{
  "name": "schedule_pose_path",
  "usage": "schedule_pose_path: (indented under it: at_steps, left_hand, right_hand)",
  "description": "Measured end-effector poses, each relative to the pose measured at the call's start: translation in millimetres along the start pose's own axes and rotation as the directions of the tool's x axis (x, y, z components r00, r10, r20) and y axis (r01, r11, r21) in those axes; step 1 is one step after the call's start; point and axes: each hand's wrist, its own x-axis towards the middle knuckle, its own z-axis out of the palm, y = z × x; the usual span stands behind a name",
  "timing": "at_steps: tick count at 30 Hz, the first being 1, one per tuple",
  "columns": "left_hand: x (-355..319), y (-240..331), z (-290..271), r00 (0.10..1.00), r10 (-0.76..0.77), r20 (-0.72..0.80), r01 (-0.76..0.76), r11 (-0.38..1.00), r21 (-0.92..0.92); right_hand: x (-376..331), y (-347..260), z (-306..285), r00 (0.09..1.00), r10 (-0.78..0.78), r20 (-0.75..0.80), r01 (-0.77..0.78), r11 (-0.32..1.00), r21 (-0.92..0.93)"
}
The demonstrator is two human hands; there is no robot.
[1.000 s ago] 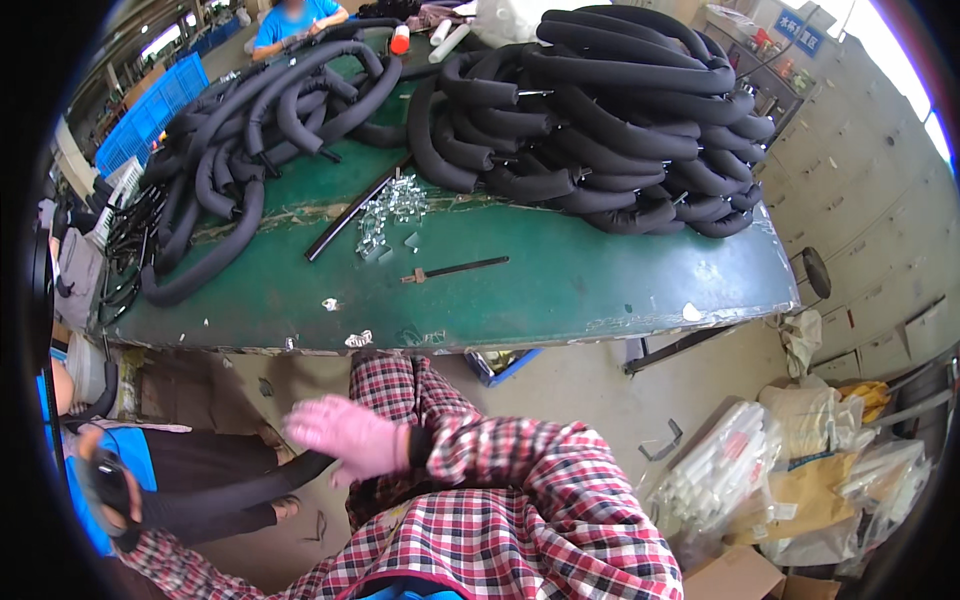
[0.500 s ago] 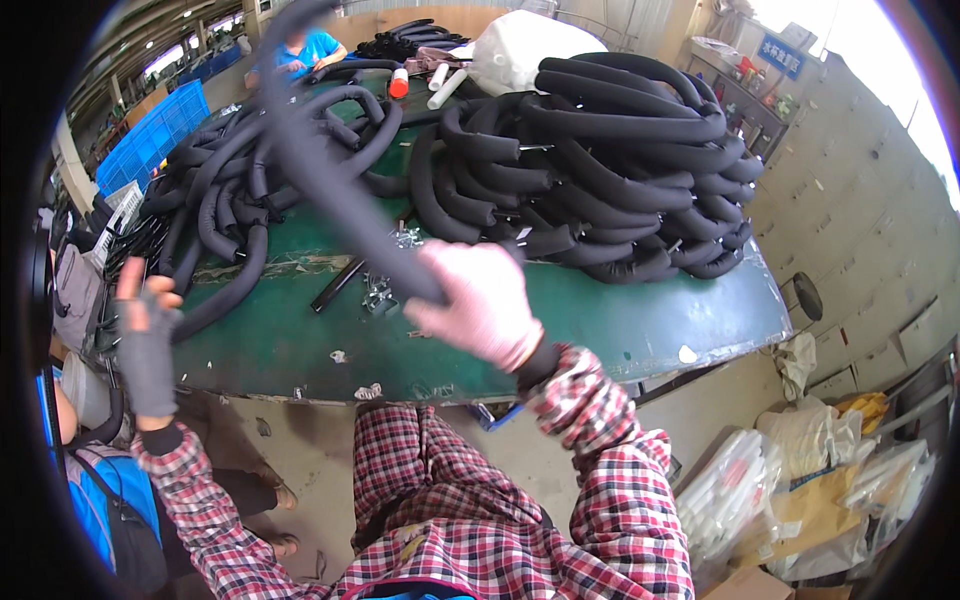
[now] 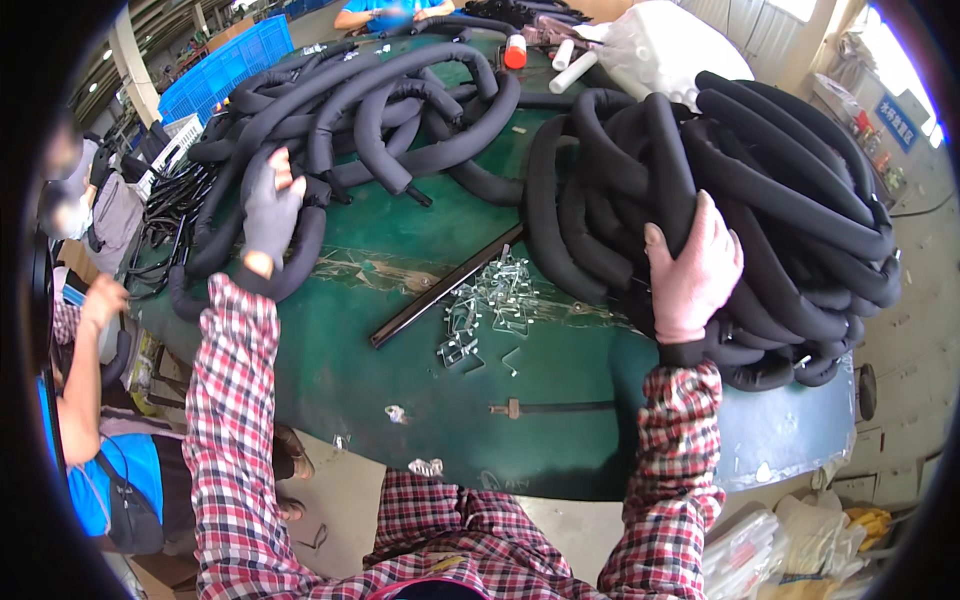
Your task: The person repeatedly picks up black foam tubes and small metal clips from a green workbench, inserts the clips into the tube ends, and places the assembled tubes back on the table. The process is repeated continuously throughout the clip.
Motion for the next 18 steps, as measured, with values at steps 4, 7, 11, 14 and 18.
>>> schedule_pose_path:
  at_steps: [4, 7, 11, 14, 18]
  left_hand:
    - [64.6, -5.1, 55.9, 0.945, -0.321, 0.067, 0.295, 0.921, 0.256]
    - [79.6, -38.3, 75.8, 0.863, -0.498, 0.082, 0.493, 0.867, 0.077]
    - [88.2, -19.1, 82.2, 0.907, -0.414, 0.078, 0.4, 0.789, -0.466]
    - [88.5, 60.2, 39.9, 0.942, -0.328, 0.068, 0.315, 0.794, -0.519]
    - [53.0, 141.3, -43.0, 0.964, -0.042, -0.263, -0.049, 0.943, -0.329]
  right_hand:
    - [-3.6, 2.4, -4.6, 0.998, -0.024, 0.064, 0.022, 0.999, 0.041]
    - [1.2, -5.0, -13.1, 0.997, -0.044, 0.069, 0.036, 0.993, 0.116]
    - [-2.3, -13.7, -48.4, 0.995, -0.096, -0.032, 0.101, 0.96, 0.259]
    - [-3.3, -29.9, -83.4, 0.987, -0.161, 0.005, 0.145, 0.904, 0.403]
    - [-24.6, -58.2, -108.4, 0.973, -0.184, 0.141, 0.022, 0.678, 0.735]
